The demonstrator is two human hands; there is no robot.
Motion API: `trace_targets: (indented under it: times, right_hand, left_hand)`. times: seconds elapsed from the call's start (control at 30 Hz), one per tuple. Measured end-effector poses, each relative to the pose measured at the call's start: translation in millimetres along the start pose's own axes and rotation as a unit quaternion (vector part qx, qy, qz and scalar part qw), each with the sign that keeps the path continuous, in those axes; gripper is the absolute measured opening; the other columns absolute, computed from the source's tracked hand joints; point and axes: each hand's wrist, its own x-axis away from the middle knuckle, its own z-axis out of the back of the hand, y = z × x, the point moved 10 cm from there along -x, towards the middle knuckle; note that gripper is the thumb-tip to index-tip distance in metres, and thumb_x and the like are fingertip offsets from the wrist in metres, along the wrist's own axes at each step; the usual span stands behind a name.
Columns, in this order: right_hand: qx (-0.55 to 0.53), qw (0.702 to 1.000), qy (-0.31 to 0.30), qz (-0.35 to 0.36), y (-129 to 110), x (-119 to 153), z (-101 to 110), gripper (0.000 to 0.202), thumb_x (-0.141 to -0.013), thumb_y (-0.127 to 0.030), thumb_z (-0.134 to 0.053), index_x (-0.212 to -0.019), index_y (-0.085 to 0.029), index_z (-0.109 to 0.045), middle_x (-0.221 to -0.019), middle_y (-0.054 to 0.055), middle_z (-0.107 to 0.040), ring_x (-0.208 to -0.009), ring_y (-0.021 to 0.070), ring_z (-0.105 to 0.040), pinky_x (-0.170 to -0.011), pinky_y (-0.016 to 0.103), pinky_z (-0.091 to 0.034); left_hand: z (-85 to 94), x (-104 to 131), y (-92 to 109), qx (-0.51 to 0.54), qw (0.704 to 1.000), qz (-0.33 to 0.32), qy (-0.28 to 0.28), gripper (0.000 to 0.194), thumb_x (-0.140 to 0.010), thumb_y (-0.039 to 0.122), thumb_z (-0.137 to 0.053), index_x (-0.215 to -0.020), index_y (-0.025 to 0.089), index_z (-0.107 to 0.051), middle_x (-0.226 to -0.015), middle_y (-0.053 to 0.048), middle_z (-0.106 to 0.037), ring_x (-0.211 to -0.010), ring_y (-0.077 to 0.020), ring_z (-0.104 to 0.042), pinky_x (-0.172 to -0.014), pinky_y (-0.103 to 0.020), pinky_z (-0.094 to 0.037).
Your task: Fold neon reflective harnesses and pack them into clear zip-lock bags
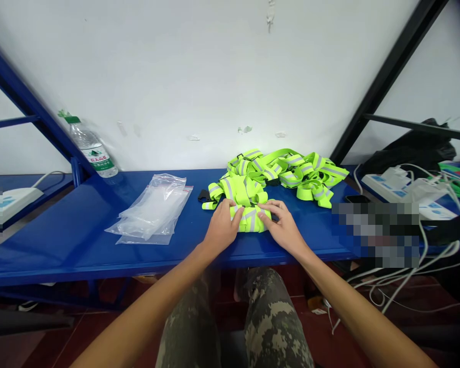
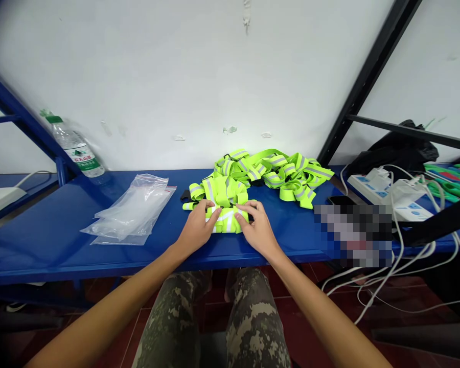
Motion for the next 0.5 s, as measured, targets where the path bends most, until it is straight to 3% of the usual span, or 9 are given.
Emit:
trace_targets:
  times: [0.1, 0.2, 0.27, 0.4, 0.5]
  right_hand:
    - [0.007, 1.000, 0.001, 0.023, -10, 3, 0, 0.029, -0.089, -0.041, -0.060, -0.105, -0.021, -0.074, -0.114, 0.012, -0.059, -0.101, 0.0239, -0.063, -0.073, 0.034, -0.058]
    - [0.054, 0.994, -0.025, 0.090, -29, 10, -4, 0.026, -0.093, -0.035, -0.055, -0.106, -0.021, -0.073, -0.115, 0.012, -0.063, -0.106, 0.0242, -0.063, -0.091, 0.041, -0.054]
    - [0.089, 0.984, -0.071, 0.138, -40, 16, -9, 0.028, -0.093, -0.034, -0.057, -0.114, -0.022, -0.070, -0.123, 0.012, -0.062, -0.117, 0.0256, -0.059, -0.102, 0.044, -0.048]
    - [0.139, 0.957, -0.192, 0.169, -40, 27, -17, 0.057, -0.084, -0.041, -0.070, -0.136, -0.024, -0.055, -0.142, 0.011, -0.052, -0.129, 0.0279, -0.052, -0.109, 0.046, -0.045]
    - [0.168, 0.944, -0.210, 0.192, -39, 30, -14, 0.052, -0.090, -0.037, -0.063, -0.139, -0.022, -0.051, -0.142, 0.011, -0.054, -0.130, 0.0264, -0.053, -0.111, 0.046, -0.044]
  left_hand:
    - [-0.2, -2, -5, 0.009, 1.000, 0.018, -0.017, 0.020, -0.096, 0.038, -0.045, -0.101, 0.019, -0.047, -0.103, -0.009, -0.063, -0.099, -0.0243, -0.060, -0.089, -0.039, -0.045]
    - [-0.5, -4, -11, 0.014, 0.998, 0.038, -0.039, 0.018, -0.095, 0.037, -0.045, -0.100, 0.020, -0.047, -0.105, -0.009, -0.063, -0.099, -0.0239, -0.060, -0.088, -0.038, -0.045]
    - [-2.4, -5, -17, 0.019, 0.997, 0.056, -0.057, 0.018, -0.095, 0.037, -0.044, -0.099, 0.020, -0.048, -0.104, -0.008, -0.064, -0.099, -0.0237, -0.060, -0.087, -0.038, -0.045]
    - [-12.7, -7, -25, 0.021, 0.990, 0.092, -0.102, 0.018, -0.095, 0.036, -0.043, -0.095, 0.020, -0.052, -0.102, -0.008, -0.066, -0.096, -0.0224, -0.062, -0.085, -0.035, -0.045]
    - [-14.1, -5, -20, -0.043, 0.991, 0.087, -0.095, 0.017, -0.095, 0.034, -0.044, -0.096, 0.019, -0.054, -0.098, -0.007, -0.067, -0.092, -0.0224, -0.062, -0.081, -0.034, -0.045]
